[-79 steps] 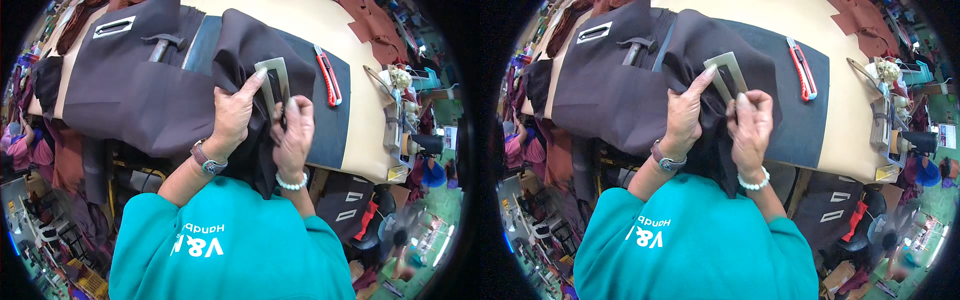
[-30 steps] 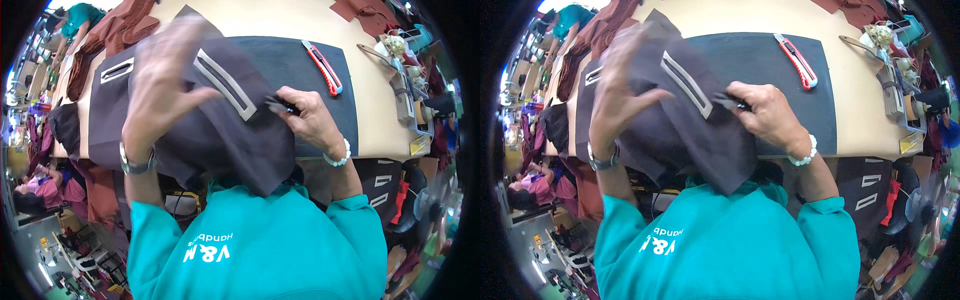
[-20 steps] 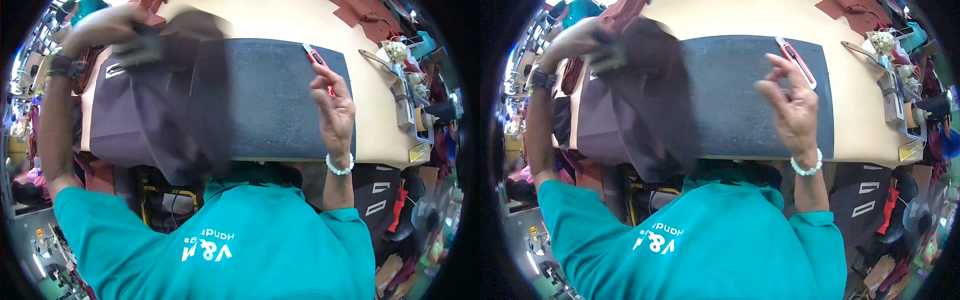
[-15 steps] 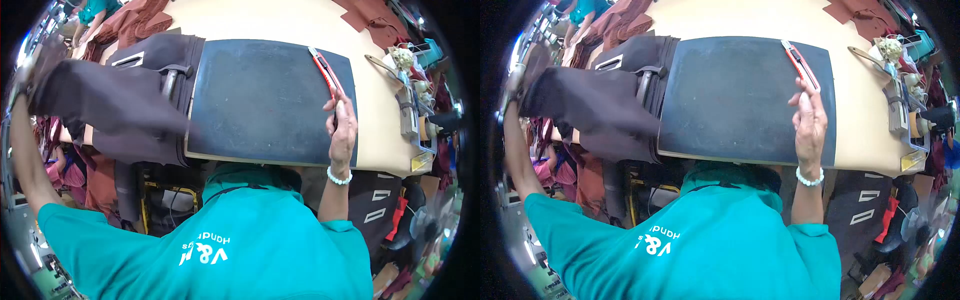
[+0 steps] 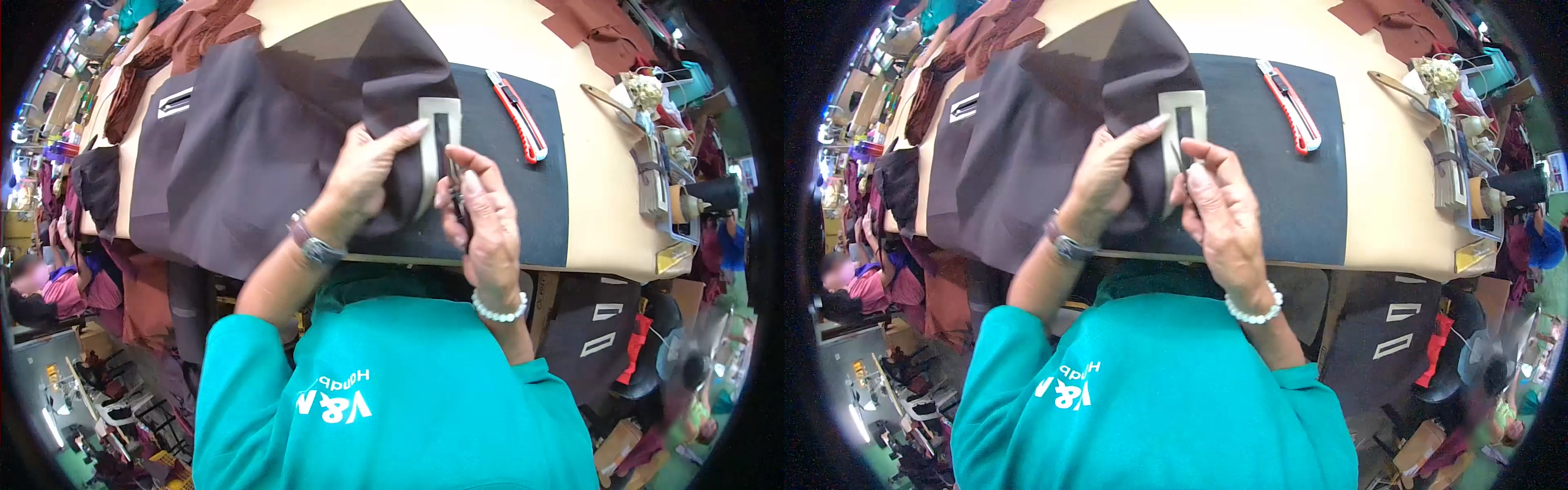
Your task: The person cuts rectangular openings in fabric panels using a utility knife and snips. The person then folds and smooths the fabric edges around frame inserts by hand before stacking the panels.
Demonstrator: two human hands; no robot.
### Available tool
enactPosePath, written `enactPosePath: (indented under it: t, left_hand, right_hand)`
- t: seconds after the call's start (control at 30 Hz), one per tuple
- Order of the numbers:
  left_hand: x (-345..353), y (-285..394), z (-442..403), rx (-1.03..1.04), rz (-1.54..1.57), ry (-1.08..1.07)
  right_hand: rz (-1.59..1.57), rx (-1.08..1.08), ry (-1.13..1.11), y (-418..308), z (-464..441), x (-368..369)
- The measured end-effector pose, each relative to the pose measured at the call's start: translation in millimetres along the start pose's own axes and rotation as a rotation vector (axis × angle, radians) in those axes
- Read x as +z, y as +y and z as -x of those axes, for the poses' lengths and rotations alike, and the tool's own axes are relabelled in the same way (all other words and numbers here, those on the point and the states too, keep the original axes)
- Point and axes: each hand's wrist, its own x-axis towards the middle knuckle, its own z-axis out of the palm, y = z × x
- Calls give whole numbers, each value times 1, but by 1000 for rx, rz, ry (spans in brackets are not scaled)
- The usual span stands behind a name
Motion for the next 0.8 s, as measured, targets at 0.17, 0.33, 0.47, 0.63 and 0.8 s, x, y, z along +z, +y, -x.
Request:
enactPosePath:
  t: [0.17, 0.33, 0.47, 0.63, 0.8]
  left_hand:
    - [-4, -24, 7, -7, 94, 10]
    - [-2, -20, 11, 31, 117, 48]
    - [0, -19, 15, 102, 154, -3]
    - [-2, -20, 17, 98, 121, -94]
    - [-3, -16, 20, 125, 98, -115]
  right_hand:
    - [-2, 37, 107, 31, -7, -8]
    - [-188, 11, 156, 25, -11, -9]
    - [-152, -16, 201, 23, -10, -10]
    - [-16, 8, 201, 21, -9, -17]
    - [45, 54, 162, 15, -9, -17]
